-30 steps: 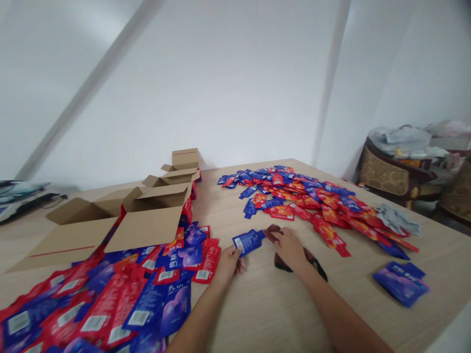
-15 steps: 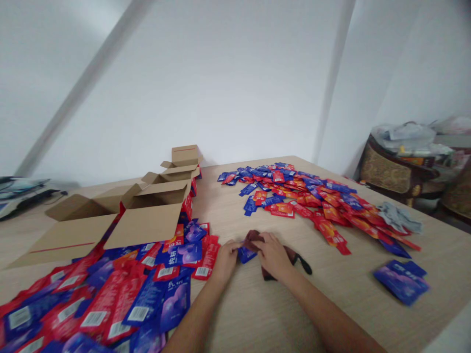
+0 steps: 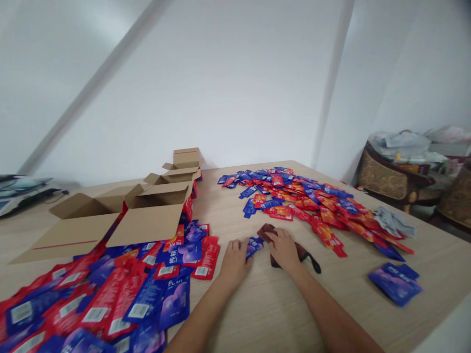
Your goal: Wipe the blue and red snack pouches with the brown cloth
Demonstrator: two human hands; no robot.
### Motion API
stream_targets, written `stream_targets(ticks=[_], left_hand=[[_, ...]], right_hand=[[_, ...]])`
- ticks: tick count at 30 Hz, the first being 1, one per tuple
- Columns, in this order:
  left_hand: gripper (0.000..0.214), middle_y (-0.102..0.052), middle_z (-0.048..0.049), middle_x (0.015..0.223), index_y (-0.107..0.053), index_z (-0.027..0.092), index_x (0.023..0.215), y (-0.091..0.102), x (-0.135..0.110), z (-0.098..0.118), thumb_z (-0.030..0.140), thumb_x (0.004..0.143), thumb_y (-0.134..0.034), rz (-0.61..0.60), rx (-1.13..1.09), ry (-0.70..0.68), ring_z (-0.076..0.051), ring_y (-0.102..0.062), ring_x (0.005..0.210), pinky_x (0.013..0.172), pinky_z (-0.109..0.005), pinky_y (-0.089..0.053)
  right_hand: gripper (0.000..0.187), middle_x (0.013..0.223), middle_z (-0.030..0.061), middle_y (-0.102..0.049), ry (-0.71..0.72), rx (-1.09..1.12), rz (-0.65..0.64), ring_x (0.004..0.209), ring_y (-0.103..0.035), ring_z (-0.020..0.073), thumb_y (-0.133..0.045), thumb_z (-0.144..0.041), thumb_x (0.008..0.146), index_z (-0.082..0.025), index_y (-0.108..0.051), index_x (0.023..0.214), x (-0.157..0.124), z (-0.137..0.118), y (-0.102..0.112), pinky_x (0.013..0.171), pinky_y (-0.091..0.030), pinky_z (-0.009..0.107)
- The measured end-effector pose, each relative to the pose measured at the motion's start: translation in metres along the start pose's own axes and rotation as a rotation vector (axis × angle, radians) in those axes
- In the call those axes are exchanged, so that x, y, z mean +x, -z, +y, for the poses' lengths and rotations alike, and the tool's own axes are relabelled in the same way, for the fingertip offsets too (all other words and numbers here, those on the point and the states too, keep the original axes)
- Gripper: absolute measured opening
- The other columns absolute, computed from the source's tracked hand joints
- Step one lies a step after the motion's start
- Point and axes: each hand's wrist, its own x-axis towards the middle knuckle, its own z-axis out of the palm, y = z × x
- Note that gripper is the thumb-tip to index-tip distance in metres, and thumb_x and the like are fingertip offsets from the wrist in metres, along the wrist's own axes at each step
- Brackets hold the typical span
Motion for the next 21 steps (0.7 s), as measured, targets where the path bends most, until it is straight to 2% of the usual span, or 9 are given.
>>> stream_targets(ticks=[3, 6, 9, 12, 14, 16, 19, 21], left_hand=[[0.055, -0.052, -0.0117, 0.115, -0.040, 0.017, 0.132, 0.002, 0.001, -0.012, 0.017, 0.077, -0.047, -0.003, 0.091, 0.075, -0.025, -0.044, 0.110, 0.098, -0.036, -0.031], [0.053, -0.056, -0.0105, 0.109, -0.048, 0.017, 0.127, 0.014, 0.003, -0.030, 0.005, 0.077, -0.038, 0.031, 0.156, 0.085, -0.022, -0.047, 0.106, 0.097, -0.034, -0.031], [0.054, -0.057, -0.0100, 0.111, -0.047, 0.015, 0.128, 0.039, 0.006, -0.047, 0.001, 0.077, -0.034, 0.155, 0.230, 0.155, -0.022, -0.046, 0.107, 0.097, -0.033, -0.032], [0.052, -0.052, -0.0104, 0.122, -0.047, 0.015, 0.128, 0.066, 0.006, -0.063, 0.003, 0.078, -0.037, 0.326, 0.312, 0.217, -0.024, -0.043, 0.110, 0.097, -0.037, -0.033], [0.054, -0.048, -0.0100, 0.128, -0.041, 0.016, 0.132, 0.075, 0.003, -0.074, 0.005, 0.079, -0.038, 0.401, 0.347, 0.234, -0.025, -0.041, 0.113, 0.097, -0.039, -0.033], [0.054, -0.046, -0.0098, 0.133, -0.039, 0.018, 0.134, 0.075, -0.001, -0.085, 0.008, 0.081, -0.038, 0.390, 0.387, 0.259, -0.027, -0.039, 0.118, 0.097, -0.041, -0.033], [0.049, -0.046, -0.0156, 0.133, -0.044, 0.012, 0.131, 0.061, -0.005, -0.097, 0.013, 0.082, -0.036, 0.229, 0.458, 0.387, -0.033, -0.034, 0.124, 0.098, -0.050, -0.030], [0.051, -0.042, -0.0179, 0.136, -0.041, 0.010, 0.133, 0.049, -0.003, -0.098, 0.020, 0.083, -0.038, 0.150, 0.468, 0.430, -0.036, -0.028, 0.129, 0.100, -0.055, -0.024]], right_hand=[[0.039, 0.114, 0.0077, -0.054, 0.001, 0.020, -0.010, 0.107, -0.043, 0.0227, -0.046, -0.016, 0.078, -0.026, -0.062, 0.112, 0.001, 0.003, -0.001, 0.090, -0.030, 0.032], [0.039, 0.115, 0.0078, -0.054, -0.008, 0.031, -0.008, 0.107, -0.044, 0.0228, -0.046, -0.015, 0.077, -0.026, -0.062, 0.112, 0.002, 0.004, -0.003, 0.091, -0.031, 0.033], [0.040, 0.115, 0.0080, -0.054, -0.010, 0.039, -0.011, 0.106, -0.045, 0.0227, -0.046, -0.016, 0.077, -0.026, -0.062, 0.112, 0.002, 0.004, -0.003, 0.090, -0.031, 0.033], [0.040, 0.114, 0.0080, -0.054, -0.006, 0.047, -0.014, 0.106, -0.045, 0.0227, -0.046, -0.016, 0.077, -0.025, -0.062, 0.112, 0.002, 0.005, -0.003, 0.090, -0.031, 0.033], [0.040, 0.114, 0.0077, -0.054, -0.003, 0.056, -0.016, 0.106, -0.044, 0.0227, -0.046, -0.016, 0.076, -0.026, -0.062, 0.112, 0.002, 0.005, -0.003, 0.091, -0.031, 0.033], [0.041, 0.114, 0.0073, -0.054, -0.002, 0.063, -0.017, 0.107, -0.044, 0.0227, -0.046, -0.015, 0.076, -0.026, -0.062, 0.112, 0.003, 0.005, -0.003, 0.091, -0.031, 0.033], [0.041, 0.114, 0.0071, -0.055, -0.006, 0.063, -0.022, 0.107, -0.044, 0.0226, -0.046, -0.015, 0.076, -0.026, -0.062, 0.112, 0.003, 0.005, -0.003, 0.091, -0.031, 0.033], [0.041, 0.114, 0.0071, -0.054, -0.008, 0.062, -0.028, 0.107, -0.044, 0.0226, -0.047, -0.015, 0.076, -0.026, -0.062, 0.112, 0.003, 0.005, -0.003, 0.091, -0.031, 0.033]])
